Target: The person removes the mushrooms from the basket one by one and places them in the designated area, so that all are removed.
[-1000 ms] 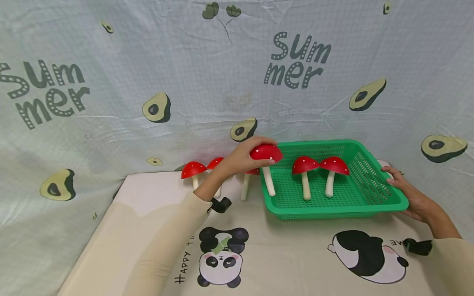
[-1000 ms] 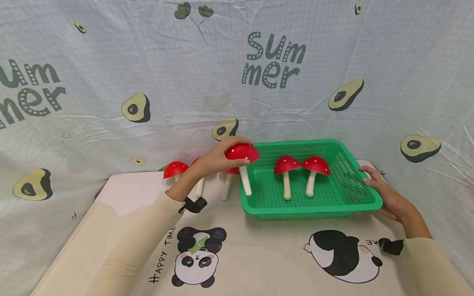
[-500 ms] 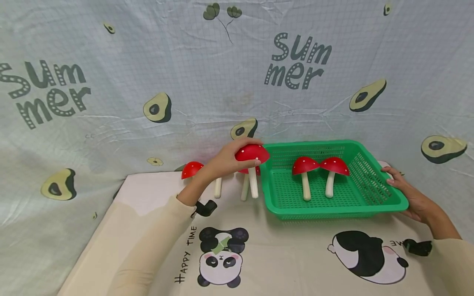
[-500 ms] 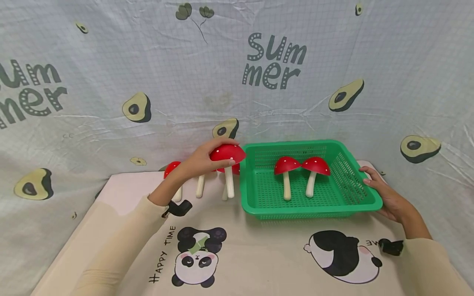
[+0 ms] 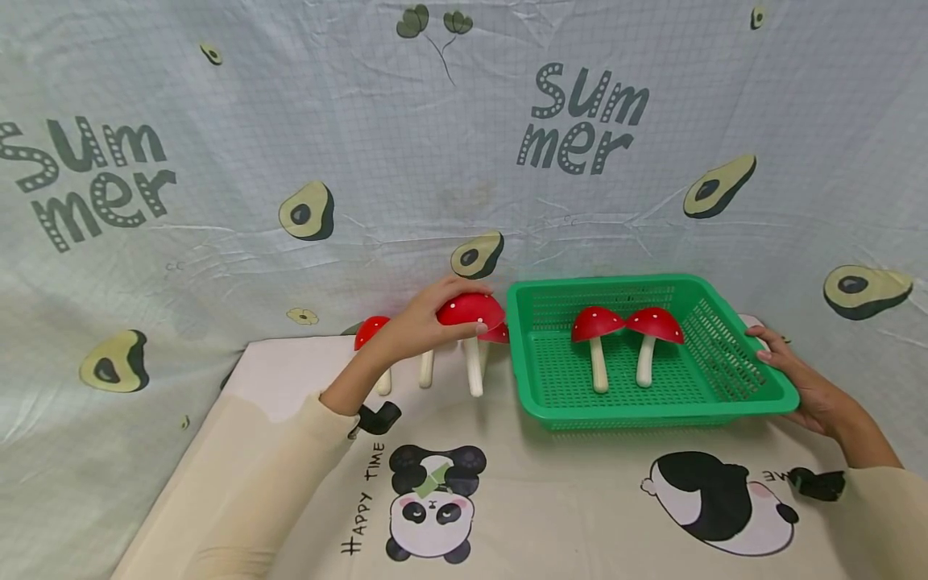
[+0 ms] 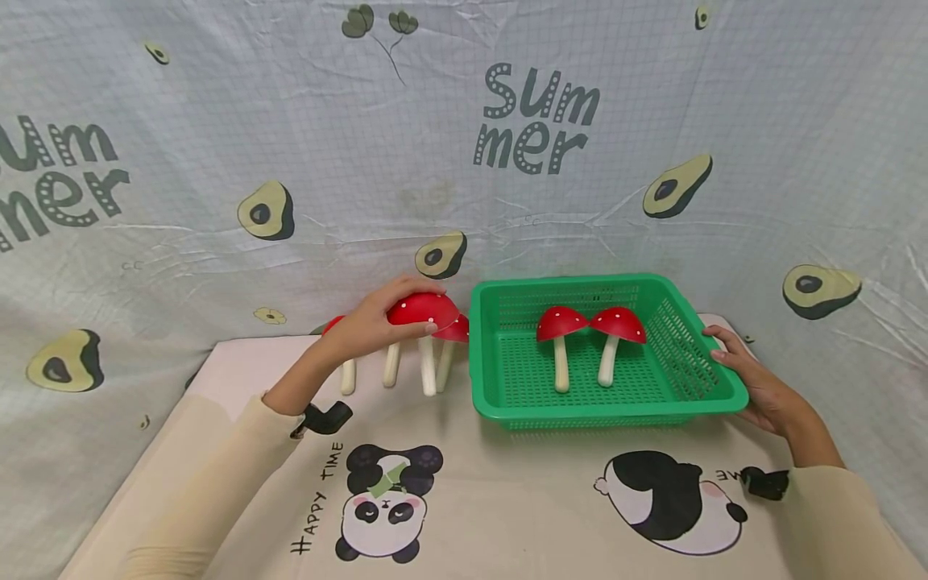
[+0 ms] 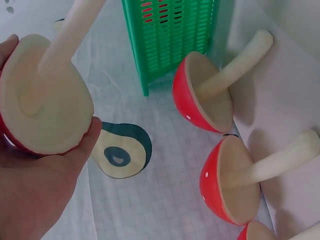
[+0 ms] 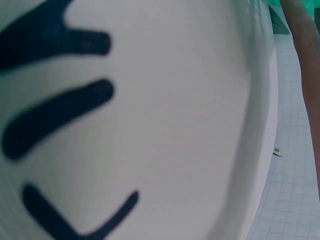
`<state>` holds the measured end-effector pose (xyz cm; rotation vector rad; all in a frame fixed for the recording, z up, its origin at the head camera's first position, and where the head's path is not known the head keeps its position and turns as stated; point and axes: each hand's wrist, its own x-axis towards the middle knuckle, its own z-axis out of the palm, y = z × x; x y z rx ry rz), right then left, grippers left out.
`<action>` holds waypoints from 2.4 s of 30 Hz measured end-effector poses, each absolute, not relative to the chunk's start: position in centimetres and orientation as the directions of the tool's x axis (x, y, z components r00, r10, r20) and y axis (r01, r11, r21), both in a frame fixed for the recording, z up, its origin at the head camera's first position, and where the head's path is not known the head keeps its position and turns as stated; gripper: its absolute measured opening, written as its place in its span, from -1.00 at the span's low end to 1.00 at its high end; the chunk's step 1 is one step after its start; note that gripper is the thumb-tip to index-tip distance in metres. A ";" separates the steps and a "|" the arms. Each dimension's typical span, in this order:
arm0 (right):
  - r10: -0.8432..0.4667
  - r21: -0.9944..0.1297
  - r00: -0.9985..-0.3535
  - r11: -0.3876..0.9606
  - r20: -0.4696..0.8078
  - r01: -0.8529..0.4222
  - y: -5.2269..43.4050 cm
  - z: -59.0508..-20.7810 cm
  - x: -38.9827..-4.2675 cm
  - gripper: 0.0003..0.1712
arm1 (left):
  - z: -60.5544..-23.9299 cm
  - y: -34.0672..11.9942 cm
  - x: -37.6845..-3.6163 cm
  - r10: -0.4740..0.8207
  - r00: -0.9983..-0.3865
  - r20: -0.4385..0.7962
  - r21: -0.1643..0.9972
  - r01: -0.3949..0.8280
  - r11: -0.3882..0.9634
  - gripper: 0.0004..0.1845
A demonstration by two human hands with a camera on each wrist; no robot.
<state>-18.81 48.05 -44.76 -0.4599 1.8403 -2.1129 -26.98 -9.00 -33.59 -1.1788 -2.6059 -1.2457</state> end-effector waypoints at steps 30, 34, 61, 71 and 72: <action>-0.409 -0.992 -0.912 -0.119 0.014 0.038 48.0 -44.4 -18.7 -0.59 | -34.4 -14.0 -26.1 0.576 -0.778 0.248 0.651 0.575 0.496 -0.42; -0.405 -0.993 -0.914 -0.113 0.015 0.034 48.0 -44.4 -18.7 -0.59 | -34.5 -14.4 -25.9 0.580 -0.774 0.252 0.646 0.581 0.495 -0.42; -0.405 -0.995 -0.914 -0.095 0.019 0.022 48.2 -44.6 -18.7 -0.61 | -35.5 -17.0 -25.5 0.553 -0.795 0.248 0.674 0.552 0.491 -0.45; -0.414 -0.993 -0.909 -0.115 0.034 0.015 48.0 -44.6 -18.8 -0.61 | -35.9 -18.2 -25.1 0.582 -0.783 0.220 0.668 0.556 0.495 -0.46; -0.413 -0.993 -0.910 -0.117 0.033 0.018 48.1 -44.7 -18.7 -0.61 | -35.9 -18.3 -25.1 0.581 -0.784 0.217 0.668 0.553 0.497 -0.46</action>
